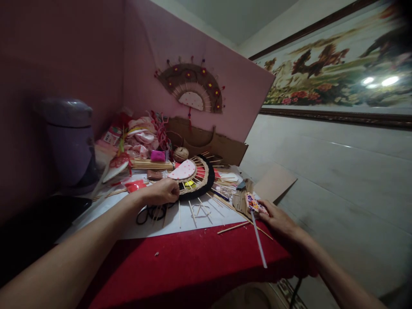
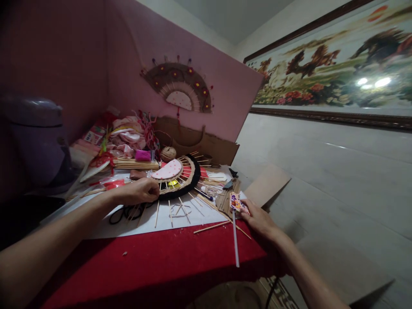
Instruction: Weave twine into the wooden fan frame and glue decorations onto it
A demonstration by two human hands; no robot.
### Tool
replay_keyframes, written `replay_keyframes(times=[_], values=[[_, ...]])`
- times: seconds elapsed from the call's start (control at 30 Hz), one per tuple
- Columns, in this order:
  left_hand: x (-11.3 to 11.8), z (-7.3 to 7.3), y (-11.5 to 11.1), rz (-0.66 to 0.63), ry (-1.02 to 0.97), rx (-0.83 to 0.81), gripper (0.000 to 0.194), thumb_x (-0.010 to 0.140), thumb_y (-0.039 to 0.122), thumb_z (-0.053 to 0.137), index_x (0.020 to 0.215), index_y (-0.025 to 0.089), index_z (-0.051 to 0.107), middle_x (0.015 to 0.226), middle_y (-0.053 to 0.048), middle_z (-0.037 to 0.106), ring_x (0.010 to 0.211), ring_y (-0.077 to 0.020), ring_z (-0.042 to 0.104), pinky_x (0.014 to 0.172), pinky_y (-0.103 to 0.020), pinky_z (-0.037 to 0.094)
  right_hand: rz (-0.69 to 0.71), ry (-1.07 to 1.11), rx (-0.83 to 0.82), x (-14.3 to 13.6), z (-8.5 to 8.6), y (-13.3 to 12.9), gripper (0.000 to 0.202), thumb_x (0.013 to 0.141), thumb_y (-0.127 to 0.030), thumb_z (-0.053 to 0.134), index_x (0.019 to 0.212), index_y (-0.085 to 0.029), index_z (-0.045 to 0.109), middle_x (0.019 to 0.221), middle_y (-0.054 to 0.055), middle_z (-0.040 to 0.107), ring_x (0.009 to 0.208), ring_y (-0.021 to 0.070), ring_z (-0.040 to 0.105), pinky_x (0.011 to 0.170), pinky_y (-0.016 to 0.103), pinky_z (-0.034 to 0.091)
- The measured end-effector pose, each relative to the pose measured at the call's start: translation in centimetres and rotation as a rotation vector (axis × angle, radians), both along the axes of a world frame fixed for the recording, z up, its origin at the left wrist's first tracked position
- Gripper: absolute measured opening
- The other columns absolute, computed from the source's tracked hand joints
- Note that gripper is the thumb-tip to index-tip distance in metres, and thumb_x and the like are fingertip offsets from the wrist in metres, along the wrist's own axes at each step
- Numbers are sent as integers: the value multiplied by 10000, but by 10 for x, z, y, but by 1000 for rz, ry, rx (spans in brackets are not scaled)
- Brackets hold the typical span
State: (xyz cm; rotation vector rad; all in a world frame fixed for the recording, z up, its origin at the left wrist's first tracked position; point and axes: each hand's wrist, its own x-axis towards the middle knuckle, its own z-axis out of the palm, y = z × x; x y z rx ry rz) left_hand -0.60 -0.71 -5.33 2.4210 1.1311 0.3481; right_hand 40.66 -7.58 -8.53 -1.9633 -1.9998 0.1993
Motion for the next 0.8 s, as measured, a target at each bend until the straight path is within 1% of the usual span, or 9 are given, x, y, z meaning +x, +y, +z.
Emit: replay_keyframes(times=[0.13,0.4,0.5,0.6,0.67,0.7,0.73,0.77,0.8], values=[[0,-1,2,-8,-2,6,96,611,160,468,622,134,560,558,26,482,544,-95,418,509,-212,296,58,-33,-17,3,-2,5,513,780,-362,441,1244,-148,484,1283,151,536,1173,280,501,1015,409,357],[0,0,0,-18,-2,10,94,618,152,471,609,142,564,537,26,484,535,-97,416,504,-213,292,145,-9,-29,8,-2,4,529,750,-408,495,1214,-157,538,1234,135,575,1140,284,525,994,415,384],[-1,-3,2,-18,-14,18,102,612,139,473,623,137,574,557,22,506,542,-95,430,502,-207,297,137,-30,-43,10,2,3,549,714,-365,511,1216,-150,558,1199,132,596,1125,282,537,984,407,394],[-1,-5,4,-17,-16,27,106,610,133,472,610,133,579,552,25,495,532,-90,427,497,-206,294,114,-119,-99,12,13,1,584,652,-302,555,1212,-134,580,1170,136,609,1095,276,560,958,373,417],[-1,-6,4,-19,-19,19,111,611,130,473,608,132,584,547,27,491,526,-89,427,496,-209,293,52,-238,-87,4,24,-2,556,648,-301,587,1175,-124,609,1134,154,618,1051,285,582,917,365,440],[-1,-5,3,-20,-19,15,113,611,128,473,606,132,585,544,28,486,525,-90,426,497,-211,292,9,-305,-43,-4,31,-4,510,677,-323,588,1147,-129,626,1103,161,625,1018,290,594,891,372,449],[0,-5,2,-17,-20,13,113,610,125,472,602,133,584,540,29,479,523,-90,421,496,-214,288,-26,-364,35,-15,37,-6,465,712,-341,578,1129,-143,635,1088,161,625,991,294,599,863,383,454],[0,-4,1,-14,-16,14,111,607,120,471,592,133,579,532,31,466,521,-90,410,495,-217,282,-37,-389,118,-31,44,-9,411,743,-321,556,1112,-163,641,1089,153,623,988,294,596,834,386,457],[0,-3,0,-10,-14,17,110,605,116,470,583,133,576,526,33,456,520,-90,400,496,-220,279,-27,-364,197,-49,49,-11,352,788,-300,512,1094,-185,644,1083,133,627,968,277,600,811,379,456]])
